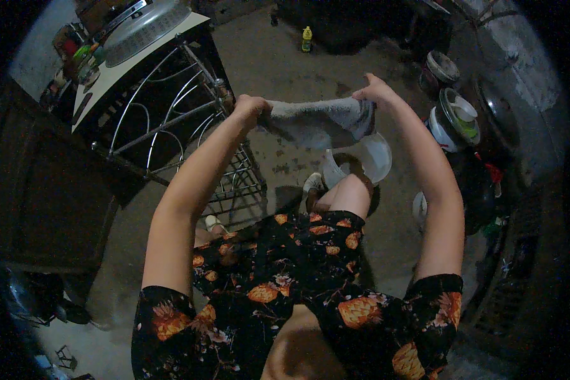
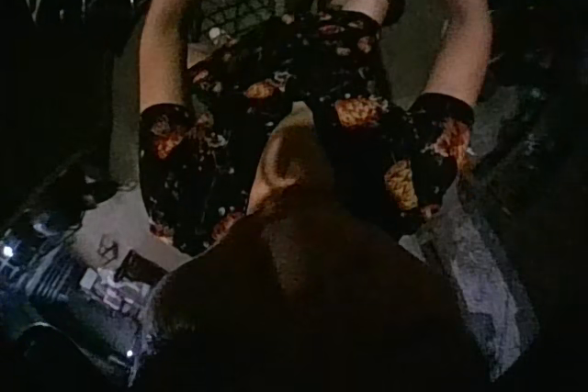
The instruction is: The person wipes down a metal rack with a cloth, dipping the cloth into a bucket of water and wringing it out.
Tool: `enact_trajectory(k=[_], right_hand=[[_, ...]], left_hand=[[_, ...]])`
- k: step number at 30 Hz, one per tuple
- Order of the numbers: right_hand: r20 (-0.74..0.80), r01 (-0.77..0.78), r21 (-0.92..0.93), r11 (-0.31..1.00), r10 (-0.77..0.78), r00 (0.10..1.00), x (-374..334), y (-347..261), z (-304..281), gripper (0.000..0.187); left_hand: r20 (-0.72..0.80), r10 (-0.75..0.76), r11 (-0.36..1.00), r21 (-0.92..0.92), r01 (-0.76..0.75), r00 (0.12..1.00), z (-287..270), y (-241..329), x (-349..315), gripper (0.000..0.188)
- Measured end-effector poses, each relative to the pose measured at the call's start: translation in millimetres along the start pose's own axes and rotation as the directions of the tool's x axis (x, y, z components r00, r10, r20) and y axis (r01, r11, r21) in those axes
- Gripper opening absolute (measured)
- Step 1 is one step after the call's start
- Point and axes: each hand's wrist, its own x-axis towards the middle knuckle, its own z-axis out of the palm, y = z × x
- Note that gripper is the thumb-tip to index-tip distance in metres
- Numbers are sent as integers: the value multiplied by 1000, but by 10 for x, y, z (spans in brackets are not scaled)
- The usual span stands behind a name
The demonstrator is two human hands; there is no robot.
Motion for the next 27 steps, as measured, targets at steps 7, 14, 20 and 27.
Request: enact_trajectory(k=[7,14,20,27], right_hand=[[507,539,-437,720,-298,809,-47,-189,-218,45],[393,450,205,869,-494,776,137,-98,-456,29],[275,82,208,975,-139,951,-67,-45,43,24],[531,-597,791,132,-633,563,-1134,-209,1018,51]], left_hand=[[263,184,960,159,-231,947,-77,38,-198,27],[351,655,294,698,-653,669,-36,14,-352,46],[64,472,688,596,-413,879,154,139,-268,52],[486,390,427,656,-622,782,1008,-63,-1324,67]])
